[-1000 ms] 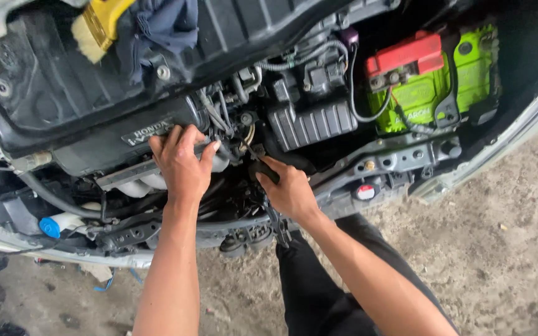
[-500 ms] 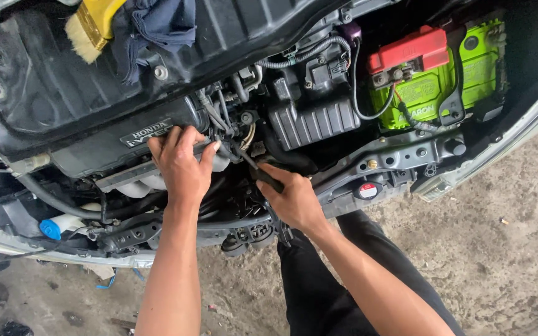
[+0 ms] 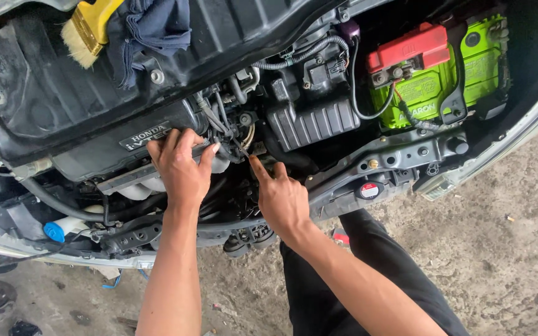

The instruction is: The person cleans the engine bay of a car using a brush and a cloth. They scrub various components, including the engine cover and the battery area, then wipe the surfaces. Later, they use a wrench to tighten bolts on the engine.

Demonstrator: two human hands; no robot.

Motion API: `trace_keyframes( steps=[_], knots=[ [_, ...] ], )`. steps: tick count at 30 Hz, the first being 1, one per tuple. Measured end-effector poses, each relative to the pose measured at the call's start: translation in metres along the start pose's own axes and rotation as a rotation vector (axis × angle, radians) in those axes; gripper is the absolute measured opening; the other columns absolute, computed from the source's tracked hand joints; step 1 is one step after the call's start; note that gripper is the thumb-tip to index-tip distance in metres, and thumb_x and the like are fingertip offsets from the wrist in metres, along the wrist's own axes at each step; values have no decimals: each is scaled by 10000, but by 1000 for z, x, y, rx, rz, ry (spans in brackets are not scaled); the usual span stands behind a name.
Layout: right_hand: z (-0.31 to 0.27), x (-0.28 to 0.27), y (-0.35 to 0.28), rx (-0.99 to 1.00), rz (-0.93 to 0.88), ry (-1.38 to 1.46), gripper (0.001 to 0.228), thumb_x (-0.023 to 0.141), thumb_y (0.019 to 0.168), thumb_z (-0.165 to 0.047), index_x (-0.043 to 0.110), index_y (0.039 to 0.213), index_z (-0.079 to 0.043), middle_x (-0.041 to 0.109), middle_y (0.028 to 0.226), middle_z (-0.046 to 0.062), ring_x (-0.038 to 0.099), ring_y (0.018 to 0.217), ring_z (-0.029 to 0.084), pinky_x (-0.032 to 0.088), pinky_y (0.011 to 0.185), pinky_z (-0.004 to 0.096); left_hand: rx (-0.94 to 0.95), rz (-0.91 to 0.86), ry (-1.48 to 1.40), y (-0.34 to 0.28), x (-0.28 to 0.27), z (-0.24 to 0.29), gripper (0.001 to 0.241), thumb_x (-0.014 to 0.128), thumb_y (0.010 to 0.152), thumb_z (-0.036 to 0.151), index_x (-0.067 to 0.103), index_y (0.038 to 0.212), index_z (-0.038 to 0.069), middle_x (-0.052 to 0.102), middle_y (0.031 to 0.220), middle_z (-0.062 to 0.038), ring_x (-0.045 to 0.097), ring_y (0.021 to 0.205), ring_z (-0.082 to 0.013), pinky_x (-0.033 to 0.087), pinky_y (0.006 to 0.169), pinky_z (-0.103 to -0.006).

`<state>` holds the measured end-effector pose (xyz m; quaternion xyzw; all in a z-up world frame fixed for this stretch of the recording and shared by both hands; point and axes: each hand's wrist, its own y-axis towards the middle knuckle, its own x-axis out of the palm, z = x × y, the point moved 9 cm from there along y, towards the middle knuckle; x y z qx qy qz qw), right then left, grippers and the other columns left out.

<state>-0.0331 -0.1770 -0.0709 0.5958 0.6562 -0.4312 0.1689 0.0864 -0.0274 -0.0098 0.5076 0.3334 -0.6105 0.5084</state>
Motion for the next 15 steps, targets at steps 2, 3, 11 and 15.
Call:
trace_keyframes(
  steps=[2,3,11,15],
  knots=[
    [5,6,9,7,-20,88,587,550,951,-160,505,1516,-312,628,1003,163,723,697,484,621,537,600,-2,-2,2,0,0,0,324,880,764,343,612,901,222,528,814,14,545,918,-366,467,841,-477],
    [8,9,14,13,-37,176,577,565,966,-191,493,1529,-296,641,1001,177,717,717,507,626,542,610,-2,-2,4,0,0,0,328,885,756,335,616,902,217,530,813,9,543,918,-370,468,835,-485],
    [22,-4,-1,194,-92,613,498,637,942,-263,625,1440,-277,739,940,168,736,811,497,611,571,571,14,22,3,3,-2,1,328,899,743,305,618,887,216,552,809,27,555,911,-347,464,826,-445],
    [30,-9,-25,158,-59,240,525,642,918,-275,611,1439,-336,693,912,173,699,756,537,594,619,667,20,23,-7,0,0,0,331,897,762,322,610,895,225,553,814,34,552,909,-342,458,832,-435]
  ],
)
